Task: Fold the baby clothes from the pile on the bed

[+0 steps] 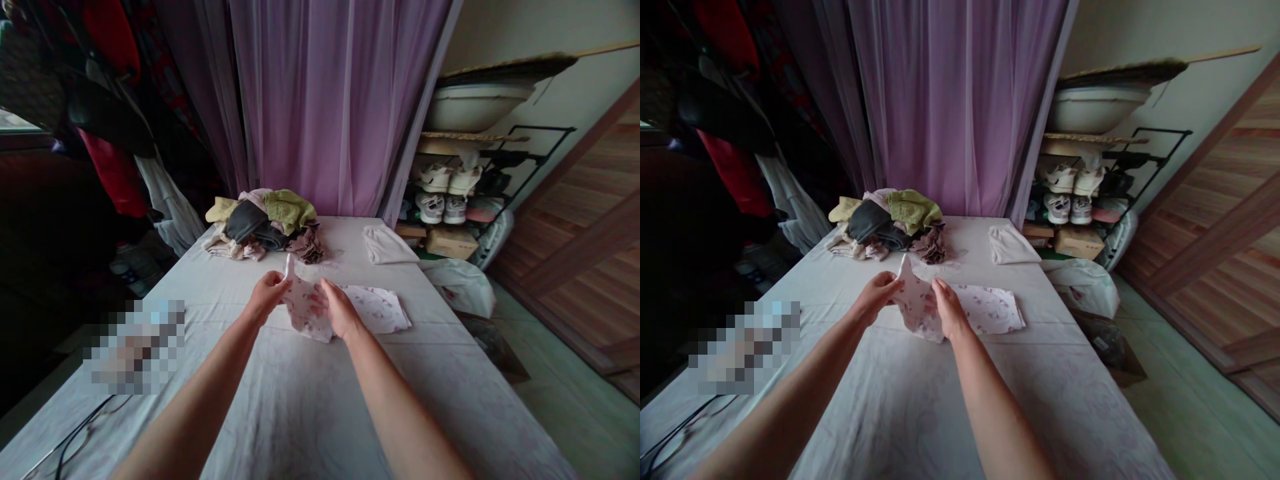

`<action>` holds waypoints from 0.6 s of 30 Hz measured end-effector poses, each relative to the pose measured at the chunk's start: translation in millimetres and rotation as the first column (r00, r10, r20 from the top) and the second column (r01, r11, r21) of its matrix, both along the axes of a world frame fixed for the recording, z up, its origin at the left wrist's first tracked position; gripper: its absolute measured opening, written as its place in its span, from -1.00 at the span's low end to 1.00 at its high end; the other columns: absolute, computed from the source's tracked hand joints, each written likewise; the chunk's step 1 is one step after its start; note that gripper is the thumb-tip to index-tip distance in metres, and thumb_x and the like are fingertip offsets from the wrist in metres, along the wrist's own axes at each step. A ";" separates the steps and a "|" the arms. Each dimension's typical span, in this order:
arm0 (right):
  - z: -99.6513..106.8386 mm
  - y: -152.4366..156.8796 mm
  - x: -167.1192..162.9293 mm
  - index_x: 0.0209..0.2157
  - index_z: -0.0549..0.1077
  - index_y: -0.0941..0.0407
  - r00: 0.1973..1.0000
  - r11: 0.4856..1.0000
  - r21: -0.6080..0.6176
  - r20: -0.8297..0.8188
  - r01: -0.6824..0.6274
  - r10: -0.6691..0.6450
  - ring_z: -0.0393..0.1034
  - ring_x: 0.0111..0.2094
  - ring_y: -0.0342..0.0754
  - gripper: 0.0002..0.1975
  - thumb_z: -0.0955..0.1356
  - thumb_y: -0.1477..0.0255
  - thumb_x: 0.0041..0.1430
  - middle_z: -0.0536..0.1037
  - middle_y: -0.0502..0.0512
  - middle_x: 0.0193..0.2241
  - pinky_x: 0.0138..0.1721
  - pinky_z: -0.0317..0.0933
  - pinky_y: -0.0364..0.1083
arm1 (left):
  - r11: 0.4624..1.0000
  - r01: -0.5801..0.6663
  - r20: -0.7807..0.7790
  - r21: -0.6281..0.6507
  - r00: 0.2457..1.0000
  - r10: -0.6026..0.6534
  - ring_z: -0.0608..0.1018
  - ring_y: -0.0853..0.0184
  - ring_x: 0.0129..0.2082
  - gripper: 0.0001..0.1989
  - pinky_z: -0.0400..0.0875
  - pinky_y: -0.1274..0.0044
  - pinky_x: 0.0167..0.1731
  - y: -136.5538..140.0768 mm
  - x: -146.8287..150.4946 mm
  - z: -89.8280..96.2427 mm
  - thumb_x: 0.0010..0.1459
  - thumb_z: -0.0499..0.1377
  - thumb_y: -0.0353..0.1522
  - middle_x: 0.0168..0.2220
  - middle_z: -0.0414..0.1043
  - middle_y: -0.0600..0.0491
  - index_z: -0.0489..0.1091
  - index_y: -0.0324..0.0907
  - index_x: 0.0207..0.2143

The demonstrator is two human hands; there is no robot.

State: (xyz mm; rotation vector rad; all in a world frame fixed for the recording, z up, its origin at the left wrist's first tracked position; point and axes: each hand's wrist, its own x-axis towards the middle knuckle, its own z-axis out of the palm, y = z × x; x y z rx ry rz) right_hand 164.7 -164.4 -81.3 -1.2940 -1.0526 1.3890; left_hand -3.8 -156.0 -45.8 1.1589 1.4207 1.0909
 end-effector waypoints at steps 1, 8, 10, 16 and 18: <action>9.8 4.6 2.6 0.15 0.32 0.08 0.998 0.998 -0.059 -0.065 -0.011 0.007 0.50 -0.12 0.00 -0.46 0.15 0.08 0.27 0.49 0.22 0.04 -0.30 0.43 -0.06 | 0.999 0.032 0.029 0.004 0.999 -0.032 0.45 0.43 -0.51 -0.73 0.35 0.61 -0.51 -0.2 11.4 4.9 -0.05 0.25 -0.22 -0.48 0.38 0.15 0.26 -0.17 -0.41; 36.0 13.9 35.0 -0.16 0.46 0.13 0.964 0.995 -0.082 -0.263 -0.060 0.037 0.49 -0.38 -0.05 -0.64 0.30 0.16 0.17 0.61 0.12 -0.33 -0.46 0.32 -0.15 | 0.930 0.368 0.221 -0.007 0.907 -0.358 0.54 0.36 -0.33 -0.64 0.46 0.51 -0.34 -1.7 75.1 15.5 0.07 0.26 -0.11 -0.29 0.50 0.02 0.39 -0.20 -0.25; 32.3 14.5 49.8 -0.20 0.47 0.13 0.967 0.995 -0.096 -0.249 0.030 -0.053 0.49 -0.43 -0.06 -0.76 0.34 0.35 0.09 0.62 0.08 -0.37 -0.46 0.32 -0.16 | 0.921 0.389 0.266 0.023 0.885 -0.381 0.56 0.31 -0.21 -0.60 0.48 0.45 -0.22 1.6 78.6 11.3 0.09 0.25 -0.09 -0.11 0.51 -0.06 0.42 -0.20 -0.18; 14.9 17.6 106.0 -0.27 0.48 0.15 0.989 0.986 -0.135 -0.092 0.101 -0.114 0.49 -0.50 -0.03 -0.82 0.33 0.44 0.05 0.61 0.09 -0.50 -0.51 0.33 -0.14 | 0.963 0.241 -0.049 0.118 0.970 -0.237 0.48 0.17 0.09 -0.56 0.35 0.30 0.10 10.7 55.8 -22.9 0.22 0.10 -0.09 0.07 0.47 -0.11 0.44 -0.19 -0.02; 6.5 17.5 125.4 -0.29 0.48 0.15 0.994 0.990 -0.088 -0.011 0.106 -0.108 0.48 -0.53 -0.02 -0.83 0.36 0.42 0.03 0.60 0.10 -0.53 -0.54 0.33 -0.12 | 0.942 0.300 -0.251 0.149 0.933 -0.257 0.40 0.17 0.18 -0.53 0.24 0.29 0.20 7.2 53.3 -38.2 0.28 0.01 -0.13 0.16 0.40 -0.11 0.38 -0.19 0.10</action>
